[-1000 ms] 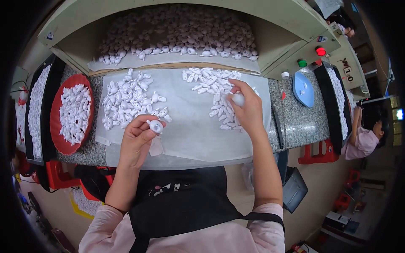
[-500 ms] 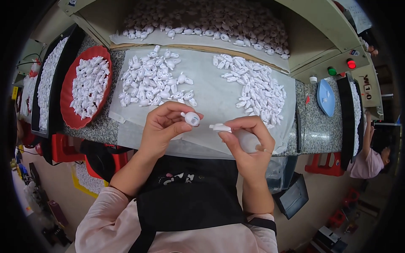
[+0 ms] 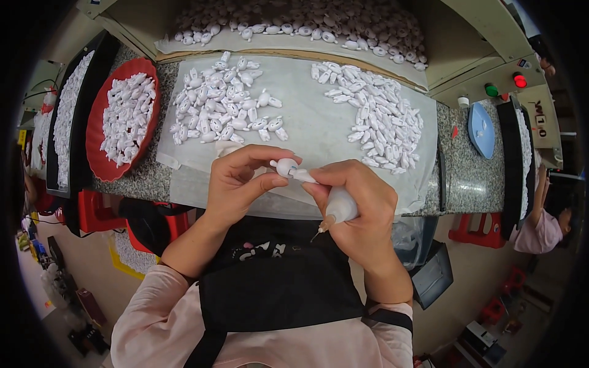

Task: Applying a substance from a squeeze bottle to small components and placing them into individual white bags.

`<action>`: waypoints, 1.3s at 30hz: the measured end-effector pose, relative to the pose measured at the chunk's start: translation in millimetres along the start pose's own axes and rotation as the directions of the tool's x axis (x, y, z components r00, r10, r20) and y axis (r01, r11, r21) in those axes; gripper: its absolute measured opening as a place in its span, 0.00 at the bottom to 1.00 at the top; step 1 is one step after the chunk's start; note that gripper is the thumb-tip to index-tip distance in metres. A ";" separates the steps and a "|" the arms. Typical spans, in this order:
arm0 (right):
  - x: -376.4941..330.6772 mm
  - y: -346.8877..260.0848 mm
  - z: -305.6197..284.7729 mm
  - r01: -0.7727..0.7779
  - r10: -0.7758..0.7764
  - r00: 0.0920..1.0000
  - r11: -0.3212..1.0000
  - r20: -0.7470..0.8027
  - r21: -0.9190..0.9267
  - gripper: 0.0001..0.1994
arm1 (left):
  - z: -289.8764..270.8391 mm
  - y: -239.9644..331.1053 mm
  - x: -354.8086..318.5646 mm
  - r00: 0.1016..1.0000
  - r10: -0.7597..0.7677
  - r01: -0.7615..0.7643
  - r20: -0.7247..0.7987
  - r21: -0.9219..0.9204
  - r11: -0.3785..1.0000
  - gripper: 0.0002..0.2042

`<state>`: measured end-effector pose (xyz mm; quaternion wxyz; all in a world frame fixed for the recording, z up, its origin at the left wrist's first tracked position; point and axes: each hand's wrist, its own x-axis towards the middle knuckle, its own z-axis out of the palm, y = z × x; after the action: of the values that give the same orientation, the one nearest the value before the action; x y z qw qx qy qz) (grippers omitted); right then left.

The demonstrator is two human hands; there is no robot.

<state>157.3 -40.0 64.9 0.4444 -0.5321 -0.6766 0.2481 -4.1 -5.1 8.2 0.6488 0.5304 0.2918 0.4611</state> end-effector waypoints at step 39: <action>18.1 7.9 -42.4 -0.256 0.240 0.903 0.967 0.357 -0.002 0.06 | 9.7 7.5 28.3 0.946 0.188 -0.256 0.263 0.251 0.934 0.13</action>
<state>197.2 -26.3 85.1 0.2917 -0.5503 -0.6667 0.4094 13.6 16.6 21.1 0.5397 0.6978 0.2136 0.4197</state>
